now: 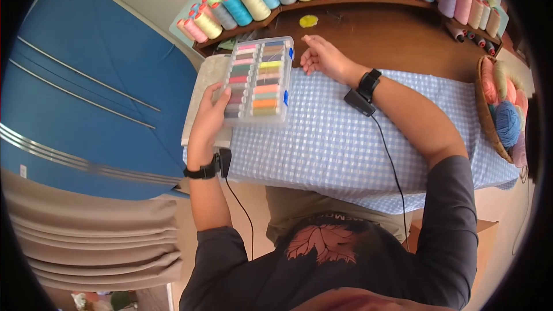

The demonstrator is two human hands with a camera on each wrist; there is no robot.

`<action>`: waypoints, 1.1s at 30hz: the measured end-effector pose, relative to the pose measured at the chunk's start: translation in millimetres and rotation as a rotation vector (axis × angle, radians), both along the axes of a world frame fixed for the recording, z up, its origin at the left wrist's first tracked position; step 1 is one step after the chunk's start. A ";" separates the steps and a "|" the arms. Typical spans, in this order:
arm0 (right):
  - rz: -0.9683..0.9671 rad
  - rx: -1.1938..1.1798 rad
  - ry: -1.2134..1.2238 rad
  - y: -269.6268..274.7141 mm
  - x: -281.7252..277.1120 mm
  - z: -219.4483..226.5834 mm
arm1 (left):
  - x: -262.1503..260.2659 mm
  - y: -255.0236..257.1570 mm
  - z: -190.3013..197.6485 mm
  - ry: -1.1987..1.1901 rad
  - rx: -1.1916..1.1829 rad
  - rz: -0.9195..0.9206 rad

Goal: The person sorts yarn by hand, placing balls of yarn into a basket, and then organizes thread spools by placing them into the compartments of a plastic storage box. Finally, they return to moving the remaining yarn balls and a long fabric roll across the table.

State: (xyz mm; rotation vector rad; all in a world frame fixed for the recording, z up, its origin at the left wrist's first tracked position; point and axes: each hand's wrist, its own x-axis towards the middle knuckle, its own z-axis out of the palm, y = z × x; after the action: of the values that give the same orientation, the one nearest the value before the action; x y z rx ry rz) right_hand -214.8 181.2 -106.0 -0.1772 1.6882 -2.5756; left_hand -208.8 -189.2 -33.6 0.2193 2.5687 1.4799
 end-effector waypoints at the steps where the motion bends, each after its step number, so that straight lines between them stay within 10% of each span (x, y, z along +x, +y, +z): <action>1: 0.005 0.081 0.011 -5.4 1.6 -4.6 | 25.2 -11.1 -0.5 0.017 0.044 0.004; 13: 0.119 0.392 0.169 -7.9 11.9 1.0 | 83.3 -22.6 -48.3 0.037 0.158 0.076; 19: 0.130 0.393 0.171 -7.4 13.2 2.7 | 107.5 4.0 -28.1 0.727 -0.203 0.048; 24: 0.137 0.366 0.199 -6.3 6.9 -6.8 | 138.5 32.7 -18.1 0.891 -0.228 -0.421; 33: 0.114 0.388 0.199 -7.4 6.6 -8.0 | 136.4 48.5 -39.7 0.919 -0.193 -0.454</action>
State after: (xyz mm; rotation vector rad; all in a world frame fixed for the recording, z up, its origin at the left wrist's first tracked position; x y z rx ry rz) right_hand -208.2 173.8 -114.1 -0.5045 2.1345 -2.1591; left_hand -72.4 -140.7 -73.3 1.6534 2.9204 1.0786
